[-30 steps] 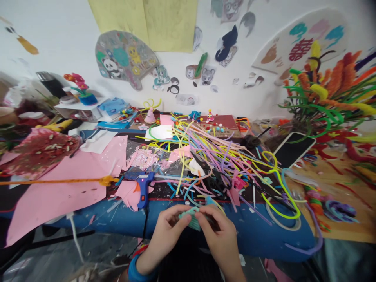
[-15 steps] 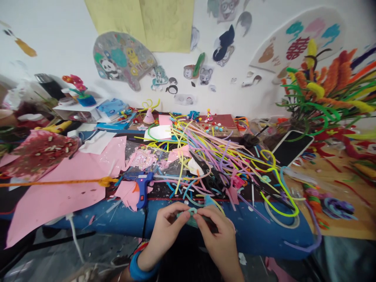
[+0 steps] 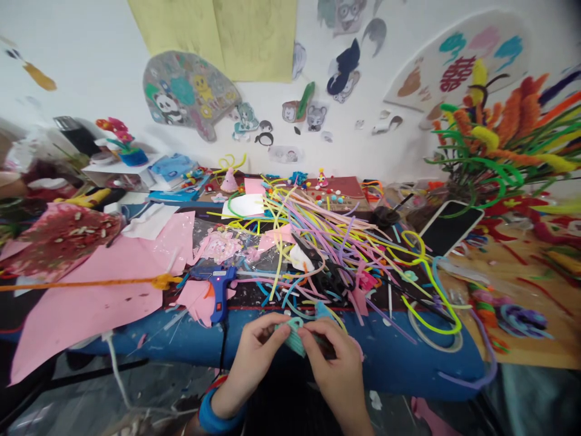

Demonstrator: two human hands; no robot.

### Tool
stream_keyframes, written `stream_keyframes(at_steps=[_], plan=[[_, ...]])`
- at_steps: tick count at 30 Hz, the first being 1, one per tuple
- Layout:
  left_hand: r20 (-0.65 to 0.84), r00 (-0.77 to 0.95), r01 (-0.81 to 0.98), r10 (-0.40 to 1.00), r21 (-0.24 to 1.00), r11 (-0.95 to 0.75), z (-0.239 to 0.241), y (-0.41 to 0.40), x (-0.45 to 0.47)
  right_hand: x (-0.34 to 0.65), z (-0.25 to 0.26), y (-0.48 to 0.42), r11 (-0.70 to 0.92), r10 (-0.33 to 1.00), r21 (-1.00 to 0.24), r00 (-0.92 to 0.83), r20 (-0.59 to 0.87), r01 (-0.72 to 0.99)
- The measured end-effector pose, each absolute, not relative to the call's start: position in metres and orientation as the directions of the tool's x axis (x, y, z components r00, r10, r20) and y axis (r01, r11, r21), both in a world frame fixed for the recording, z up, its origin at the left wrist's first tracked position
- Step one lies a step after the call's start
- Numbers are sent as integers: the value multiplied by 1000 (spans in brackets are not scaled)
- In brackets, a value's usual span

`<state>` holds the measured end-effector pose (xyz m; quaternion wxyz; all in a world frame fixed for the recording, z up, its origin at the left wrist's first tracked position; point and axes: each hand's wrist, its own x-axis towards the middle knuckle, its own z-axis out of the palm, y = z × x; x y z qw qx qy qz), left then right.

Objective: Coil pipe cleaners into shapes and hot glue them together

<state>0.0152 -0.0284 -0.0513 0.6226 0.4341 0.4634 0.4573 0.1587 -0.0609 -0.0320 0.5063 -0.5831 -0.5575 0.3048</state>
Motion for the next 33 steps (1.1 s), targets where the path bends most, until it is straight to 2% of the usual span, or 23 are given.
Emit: stream_keyframes(at_steps=[2, 4, 6, 8, 10, 13, 16, 18, 24, 30, 33], plan=[[-256, 178, -276, 950, 914, 298, -52, -28, 15, 162, -30, -61, 128, 975, -953, 141, 172, 276], [-324, 280, -397, 903, 818, 417, -54, -28, 15, 165, -28, -60, 121, 990, -973, 51, 134, 198], [-344, 429, -463, 835, 710, 530, -55, -29, 16, 168, -26, -59, 113, 993, -985, -30, 110, 134], [-326, 503, -469, 801, 676, 569, -55, -30, 19, 169, -24, -59, 103, 994, -990, -51, 99, 92], [-302, 430, -441, 851, 752, 490, -53, -31, 21, 168, -23, -59, 107, 994, -991, 9, 108, 85], [-180, 249, -259, 952, 934, 244, -47, -32, 21, 165, -24, -59, 138, 975, -979, 153, 161, 148], [-11, 283, -58, 959, 998, 29, -42, -35, 17, 162, -25, -58, 160, 955, -965, 213, 205, 210], [35, 298, 35, 954, 998, -47, -41, -38, 14, 162, -25, -58, 161, 961, -962, 185, 204, 222], [4, 260, 169, 966, 984, -50, -41, -39, 14, 171, -21, -58, 147, 989, -955, -6, 150, 259], [-11, 257, 161, 966, 986, -31, -41, -39, 15, 175, -26, -58, 58, 990, -952, 106, 94, 301], [-14, 274, 158, 962, 987, -30, -42, -38, 14, 174, -27, -57, 67, 990, -947, 98, 103, 315]])
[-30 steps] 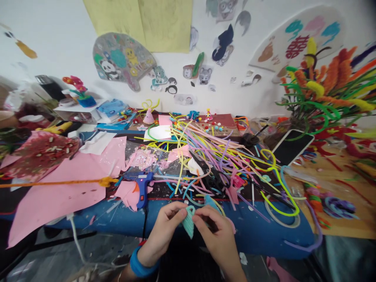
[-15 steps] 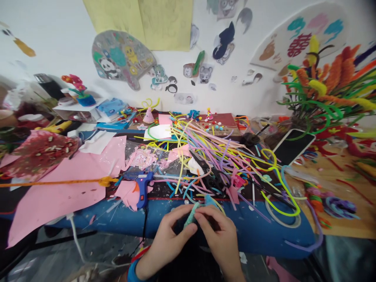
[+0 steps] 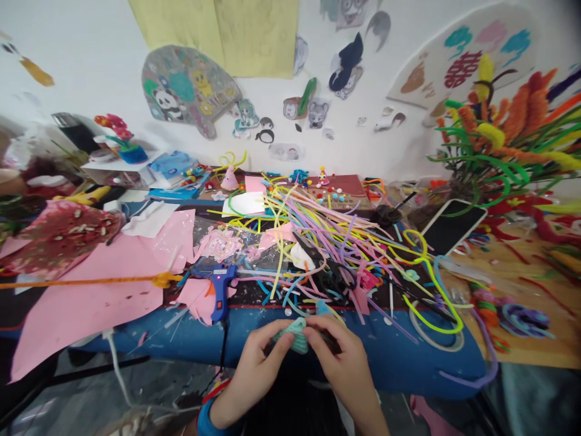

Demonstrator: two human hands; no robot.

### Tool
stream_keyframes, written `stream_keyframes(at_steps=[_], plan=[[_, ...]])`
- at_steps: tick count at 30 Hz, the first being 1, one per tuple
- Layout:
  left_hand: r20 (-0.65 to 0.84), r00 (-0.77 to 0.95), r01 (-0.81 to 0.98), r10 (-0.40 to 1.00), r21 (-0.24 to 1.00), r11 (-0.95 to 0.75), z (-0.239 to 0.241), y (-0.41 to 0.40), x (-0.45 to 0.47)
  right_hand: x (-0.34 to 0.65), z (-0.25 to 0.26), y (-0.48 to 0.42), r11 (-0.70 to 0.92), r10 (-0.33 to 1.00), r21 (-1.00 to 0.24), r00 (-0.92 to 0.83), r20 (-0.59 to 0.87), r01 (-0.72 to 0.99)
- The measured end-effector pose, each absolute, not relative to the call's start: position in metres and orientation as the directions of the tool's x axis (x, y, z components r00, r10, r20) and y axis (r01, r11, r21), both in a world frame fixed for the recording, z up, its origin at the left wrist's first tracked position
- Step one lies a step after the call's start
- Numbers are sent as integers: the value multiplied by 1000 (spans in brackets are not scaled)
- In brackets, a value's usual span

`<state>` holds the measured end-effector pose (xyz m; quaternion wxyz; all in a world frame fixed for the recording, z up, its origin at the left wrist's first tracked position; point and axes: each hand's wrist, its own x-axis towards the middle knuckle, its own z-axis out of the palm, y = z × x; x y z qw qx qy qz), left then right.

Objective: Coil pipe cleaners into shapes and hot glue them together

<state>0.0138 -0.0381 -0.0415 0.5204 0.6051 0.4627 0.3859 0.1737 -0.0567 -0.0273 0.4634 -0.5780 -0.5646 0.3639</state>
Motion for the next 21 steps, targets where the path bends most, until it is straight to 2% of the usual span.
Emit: stream_keyframes(at_steps=[4, 10, 13, 16, 18, 21], plan=[[-7, 306, 186, 952, 981, -52, -40, -34, 13, 172, -26, -56, 120, 985, -927, 76, 157, 356], [51, 219, 177, 974, 980, -92, -43, -30, 19, 168, -27, -58, 142, 975, -887, 92, 201, 439], [140, 142, 258, 980, 951, -173, -49, -32, 22, 165, -30, -57, 133, 969, -873, 125, 215, 469], [369, 40, 413, 928, 840, -352, -56, -34, 24, 163, -35, -57, 88, 956, -877, 208, 208, 472], [499, 94, 493, 862, 729, -475, -59, -36, 24, 162, -37, -56, 59, 943, -890, 267, 197, 452], [559, 204, 529, 804, 628, -571, -64, -37, 23, 161, -37, -54, 48, 936, -919, 303, 179, 392]])
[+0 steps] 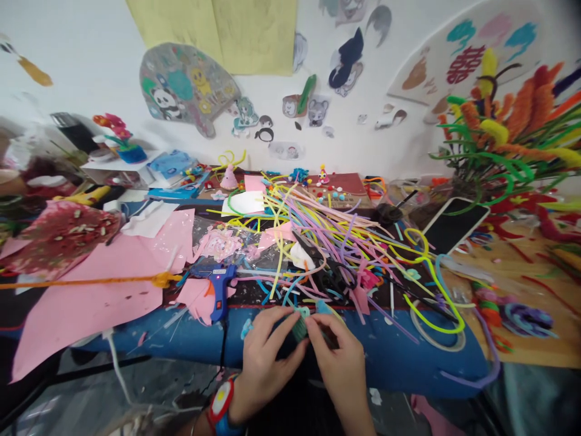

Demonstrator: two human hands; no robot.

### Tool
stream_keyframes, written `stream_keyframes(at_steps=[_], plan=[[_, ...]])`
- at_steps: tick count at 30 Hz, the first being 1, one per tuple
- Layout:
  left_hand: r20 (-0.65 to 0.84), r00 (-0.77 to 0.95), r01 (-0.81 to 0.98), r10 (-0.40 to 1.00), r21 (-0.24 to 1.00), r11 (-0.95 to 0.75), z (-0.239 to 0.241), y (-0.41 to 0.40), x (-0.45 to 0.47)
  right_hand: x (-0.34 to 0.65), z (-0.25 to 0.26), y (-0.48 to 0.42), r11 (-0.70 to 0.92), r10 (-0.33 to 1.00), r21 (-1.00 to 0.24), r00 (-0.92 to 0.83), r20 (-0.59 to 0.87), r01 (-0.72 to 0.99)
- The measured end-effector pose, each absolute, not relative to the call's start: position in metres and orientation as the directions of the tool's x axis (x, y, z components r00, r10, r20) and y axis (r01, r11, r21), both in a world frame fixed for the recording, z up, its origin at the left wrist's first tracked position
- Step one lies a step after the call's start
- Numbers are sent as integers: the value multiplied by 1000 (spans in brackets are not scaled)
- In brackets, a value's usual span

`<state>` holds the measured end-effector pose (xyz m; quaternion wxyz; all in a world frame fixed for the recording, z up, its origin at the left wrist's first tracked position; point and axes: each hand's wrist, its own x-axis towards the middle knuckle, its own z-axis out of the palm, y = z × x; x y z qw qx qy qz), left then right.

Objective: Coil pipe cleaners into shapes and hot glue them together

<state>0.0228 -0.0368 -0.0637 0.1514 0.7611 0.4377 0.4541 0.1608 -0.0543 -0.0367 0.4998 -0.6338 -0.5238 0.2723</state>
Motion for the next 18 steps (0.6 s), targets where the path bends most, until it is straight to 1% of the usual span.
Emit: stream_keyframes(at_steps=[2, 4, 8, 11, 14, 18], plan=[[559, 202, 523, 804, 633, -571, -67, -37, 23, 160, -35, -54, 57, 945, -933, 282, 165, 356], [546, 173, 501, 820, 668, -551, -68, -38, 24, 159, -32, -55, 76, 958, -940, 239, 162, 333], [471, 108, 416, 875, 778, -470, -66, -39, 25, 159, -28, -57, 141, 975, -942, 125, 186, 305], [400, 80, 331, 913, 853, -403, -60, -38, 24, 164, -25, -57, 186, 974, -930, 68, 218, 317], [323, 93, 251, 942, 908, -336, -54, -36, 22, 169, -25, -57, 200, 967, -911, 77, 243, 359], [215, 146, 160, 966, 958, -238, -51, -33, 18, 173, -27, -56, 163, 965, -895, 120, 232, 415]])
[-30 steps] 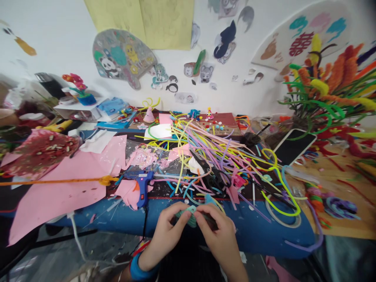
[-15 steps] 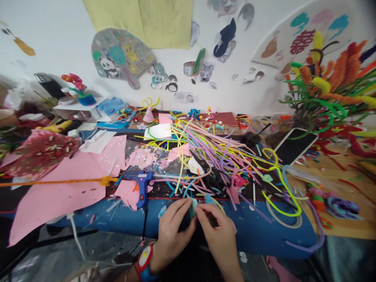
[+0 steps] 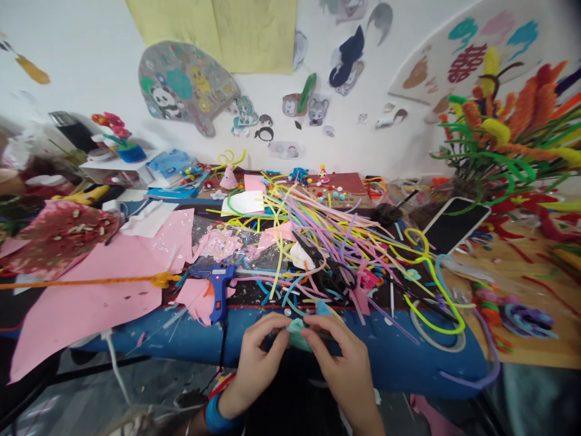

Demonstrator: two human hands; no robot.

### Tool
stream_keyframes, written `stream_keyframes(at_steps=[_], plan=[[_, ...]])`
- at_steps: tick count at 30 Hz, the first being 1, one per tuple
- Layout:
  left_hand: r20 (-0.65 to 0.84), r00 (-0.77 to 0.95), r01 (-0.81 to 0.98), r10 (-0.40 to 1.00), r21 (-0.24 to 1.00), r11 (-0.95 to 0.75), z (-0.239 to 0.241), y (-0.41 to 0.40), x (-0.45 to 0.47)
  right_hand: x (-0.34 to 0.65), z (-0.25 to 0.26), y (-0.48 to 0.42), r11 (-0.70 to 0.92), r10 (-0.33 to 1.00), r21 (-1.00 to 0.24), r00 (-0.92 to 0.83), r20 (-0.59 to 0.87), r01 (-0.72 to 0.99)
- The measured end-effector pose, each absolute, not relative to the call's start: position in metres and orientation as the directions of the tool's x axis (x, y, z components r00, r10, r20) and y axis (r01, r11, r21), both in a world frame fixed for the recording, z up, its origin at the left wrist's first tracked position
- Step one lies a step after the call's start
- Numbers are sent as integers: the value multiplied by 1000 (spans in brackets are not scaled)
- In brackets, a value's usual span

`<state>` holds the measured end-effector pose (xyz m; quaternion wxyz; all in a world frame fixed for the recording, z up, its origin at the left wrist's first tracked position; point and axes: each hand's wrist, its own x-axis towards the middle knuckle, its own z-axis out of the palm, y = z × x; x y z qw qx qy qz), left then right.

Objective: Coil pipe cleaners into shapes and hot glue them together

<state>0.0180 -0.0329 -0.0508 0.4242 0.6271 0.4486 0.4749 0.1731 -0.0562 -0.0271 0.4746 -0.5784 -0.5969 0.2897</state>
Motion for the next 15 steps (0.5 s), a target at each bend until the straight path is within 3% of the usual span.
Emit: stream_keyframes(at_steps=[9, 15], plan=[[88, 240, 142, 967, 982, -124, -47, -28, 15, 172, -29, -54, 182, 972, -871, 49, 229, 456], [94, 260, 144, 961, 980, -135, -48, -22, 14, 170, -27, -54, 149, 985, -876, 8, 171, 458]])
